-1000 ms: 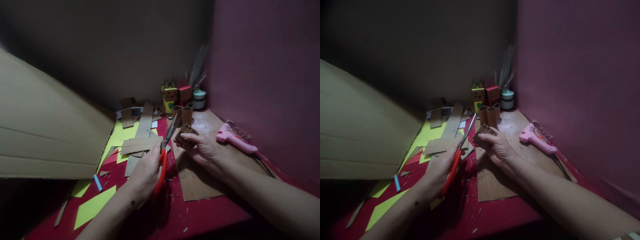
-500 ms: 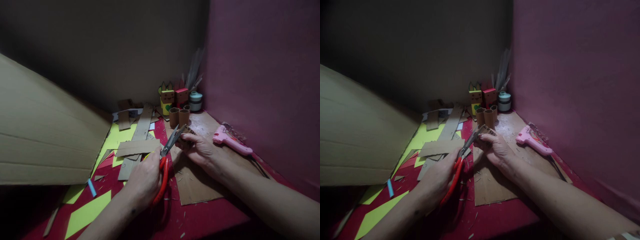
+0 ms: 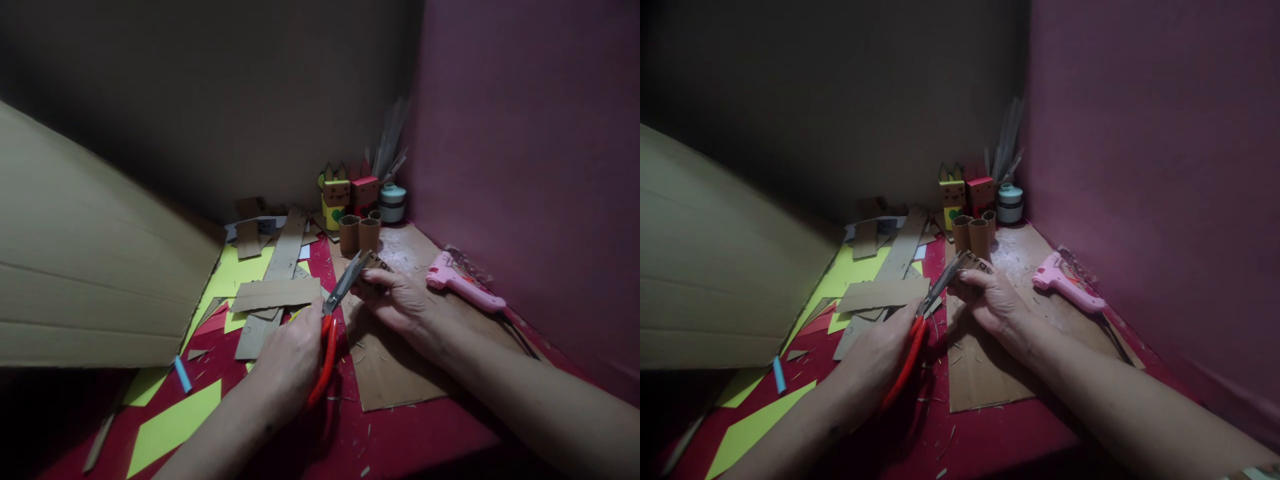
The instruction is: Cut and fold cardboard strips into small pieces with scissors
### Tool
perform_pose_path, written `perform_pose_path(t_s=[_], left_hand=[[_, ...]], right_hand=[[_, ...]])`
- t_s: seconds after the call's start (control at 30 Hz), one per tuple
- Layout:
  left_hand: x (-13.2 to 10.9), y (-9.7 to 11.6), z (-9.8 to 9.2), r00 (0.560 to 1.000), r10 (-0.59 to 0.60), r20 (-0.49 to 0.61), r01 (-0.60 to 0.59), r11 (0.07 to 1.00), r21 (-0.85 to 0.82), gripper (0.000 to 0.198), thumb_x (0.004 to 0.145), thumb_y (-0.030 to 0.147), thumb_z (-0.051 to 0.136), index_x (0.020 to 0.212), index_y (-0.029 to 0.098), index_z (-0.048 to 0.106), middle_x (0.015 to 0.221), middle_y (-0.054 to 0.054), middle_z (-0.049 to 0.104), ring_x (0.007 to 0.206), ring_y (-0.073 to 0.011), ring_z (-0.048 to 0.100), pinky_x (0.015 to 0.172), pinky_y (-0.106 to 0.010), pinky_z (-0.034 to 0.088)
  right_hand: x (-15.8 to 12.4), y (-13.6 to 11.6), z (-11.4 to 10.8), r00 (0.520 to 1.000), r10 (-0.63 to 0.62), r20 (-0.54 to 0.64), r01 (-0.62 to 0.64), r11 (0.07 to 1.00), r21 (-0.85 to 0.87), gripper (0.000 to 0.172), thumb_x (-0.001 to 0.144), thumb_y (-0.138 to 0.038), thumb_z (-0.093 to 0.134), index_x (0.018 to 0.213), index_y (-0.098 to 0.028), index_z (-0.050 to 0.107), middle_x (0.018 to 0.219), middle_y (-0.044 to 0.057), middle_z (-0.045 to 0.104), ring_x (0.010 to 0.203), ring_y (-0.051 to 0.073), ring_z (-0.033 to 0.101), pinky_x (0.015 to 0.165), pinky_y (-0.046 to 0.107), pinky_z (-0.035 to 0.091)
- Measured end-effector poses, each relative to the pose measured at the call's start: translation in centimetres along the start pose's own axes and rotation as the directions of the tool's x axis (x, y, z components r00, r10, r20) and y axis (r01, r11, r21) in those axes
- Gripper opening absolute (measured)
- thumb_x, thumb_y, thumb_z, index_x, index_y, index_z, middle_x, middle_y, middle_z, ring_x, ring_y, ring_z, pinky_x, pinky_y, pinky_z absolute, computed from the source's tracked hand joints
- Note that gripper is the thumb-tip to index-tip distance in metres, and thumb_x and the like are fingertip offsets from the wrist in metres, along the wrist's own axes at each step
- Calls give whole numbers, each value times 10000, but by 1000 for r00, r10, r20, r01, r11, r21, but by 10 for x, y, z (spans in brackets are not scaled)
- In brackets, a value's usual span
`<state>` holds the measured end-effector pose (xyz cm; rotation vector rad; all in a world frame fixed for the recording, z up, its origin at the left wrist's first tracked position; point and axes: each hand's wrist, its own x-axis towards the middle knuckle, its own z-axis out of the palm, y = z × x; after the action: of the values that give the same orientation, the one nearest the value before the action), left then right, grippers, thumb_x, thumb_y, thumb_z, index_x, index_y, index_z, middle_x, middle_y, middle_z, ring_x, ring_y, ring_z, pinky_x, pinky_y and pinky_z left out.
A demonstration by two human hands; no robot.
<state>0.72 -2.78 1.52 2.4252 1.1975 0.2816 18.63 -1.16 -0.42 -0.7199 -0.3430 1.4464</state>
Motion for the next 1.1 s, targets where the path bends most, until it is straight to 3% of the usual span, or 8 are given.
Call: perform_pose_path(t_s=[0.17,0.5,0.63,0.8,1.0,1.1], left_hand=[[-1,-3,1,1000,4,-11,-4,1000,2,445,840,210,433,1282,169,437,1025,-135,650,861,-248,626,727,-323,468],[-2,2,-2,999,-36,12,37,999,-19,269,821,202,448,1073,190,542,773,-67,663,641,-204,629,585,-276,429],[-1,-5,4,988,-96,-120,60,960,-273,226,778,244,530,994,217,592,665,-36,646,588,-207,604,563,-291,429],[5,-10,5,950,-131,-282,-18,882,-470,413,738,278,609,1141,196,574,818,-84,672,747,-233,617,636,-319,470],[8,-3,-3,972,-154,-177,52,876,-480,269,784,299,569,1026,188,605,713,-48,659,621,-198,593,570,-300,454],[6,-4,-2,979,-100,-180,10,895,-447,295,787,282,550,1067,205,600,738,-44,675,649,-205,606,592,-300,460]], right_hand=[[1,0,-1,999,34,-8,-34,999,15,164,546,-20,641,612,-171,640,611,6,636,610,139,553,673,309,487],[5,3,-6,999,27,38,-27,1000,2,156,552,-46,673,652,-161,641,622,9,646,615,140,573,680,301,486],[6,4,-8,999,9,40,-9,1000,12,168,541,-34,684,641,-161,640,656,10,664,635,144,598,665,290,498],[7,3,-10,998,29,49,-30,999,15,160,534,-31,698,613,-160,647,634,26,660,649,162,613,642,296,511],[5,2,-9,999,34,14,-34,999,-36,166,491,-50,716,597,-153,642,593,20,639,619,170,610,607,303,503],[3,1,-7,1000,26,13,-26,999,-45,149,502,-50,700,588,-151,632,589,18,631,615,164,603,625,312,497]])
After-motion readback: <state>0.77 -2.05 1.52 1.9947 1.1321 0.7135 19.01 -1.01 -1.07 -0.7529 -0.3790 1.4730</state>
